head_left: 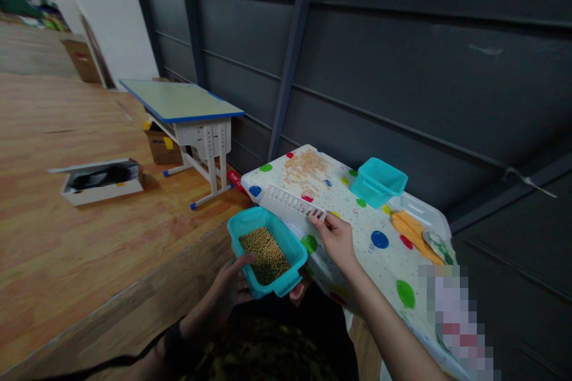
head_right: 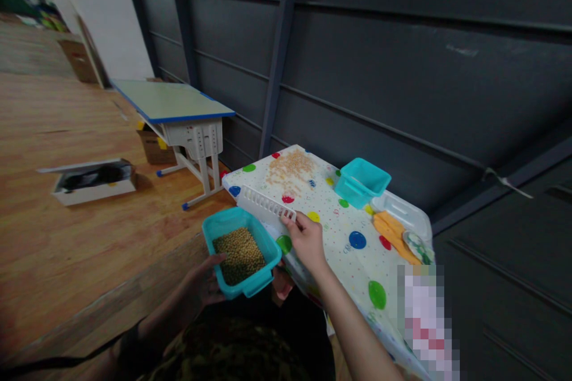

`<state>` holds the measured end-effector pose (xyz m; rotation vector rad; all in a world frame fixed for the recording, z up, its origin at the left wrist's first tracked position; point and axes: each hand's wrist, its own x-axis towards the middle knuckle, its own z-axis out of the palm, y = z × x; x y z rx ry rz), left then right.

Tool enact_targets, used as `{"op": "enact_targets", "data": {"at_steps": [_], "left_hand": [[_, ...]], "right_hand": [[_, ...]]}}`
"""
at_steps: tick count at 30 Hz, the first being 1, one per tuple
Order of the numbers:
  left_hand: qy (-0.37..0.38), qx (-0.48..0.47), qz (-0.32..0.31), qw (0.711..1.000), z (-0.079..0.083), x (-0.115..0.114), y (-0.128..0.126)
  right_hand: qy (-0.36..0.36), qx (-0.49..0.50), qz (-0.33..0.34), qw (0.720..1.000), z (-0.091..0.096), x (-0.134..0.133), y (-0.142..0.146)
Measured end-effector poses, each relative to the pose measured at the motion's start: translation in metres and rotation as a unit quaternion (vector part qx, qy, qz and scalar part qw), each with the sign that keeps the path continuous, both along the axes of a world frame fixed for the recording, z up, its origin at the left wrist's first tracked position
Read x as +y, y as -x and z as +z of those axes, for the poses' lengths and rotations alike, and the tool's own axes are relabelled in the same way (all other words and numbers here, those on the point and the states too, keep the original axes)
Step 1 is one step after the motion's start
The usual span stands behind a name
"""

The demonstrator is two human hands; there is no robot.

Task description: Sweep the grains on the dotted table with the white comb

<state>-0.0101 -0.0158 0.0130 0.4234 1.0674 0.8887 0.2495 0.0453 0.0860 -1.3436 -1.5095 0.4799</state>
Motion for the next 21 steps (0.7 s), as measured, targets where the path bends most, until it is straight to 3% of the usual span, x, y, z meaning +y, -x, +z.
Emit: {"op": "enact_targets", "data": {"at_steps": [6, 8, 15, 21], "left_hand": [[0.006, 0.003, -0.005, 1.000, -0.009, 0.002, 0.000], [0.005, 0.005, -0.006, 1.000, -0.013, 0.003, 0.000], [0.010, 0.010, 0.001, 1.000, -0.012, 0.003, 0.001], [0.024, 0.010, 0.006, 1.000, -0.017, 0.005, 0.001]], "right_hand": [[-0.068, 0.048, -0.133, 0.988, 0.011, 0.022, -0.031], [-0.080, 0.071, -0.150, 0.983, 0.014, 0.033, -0.041], [0.037, 0.138, -0.003, 0.990, 0.004, 0.051, -0.035], [0.031, 0.192, -0.038, 0.980, 0.004, 0.062, -0.043]]}}
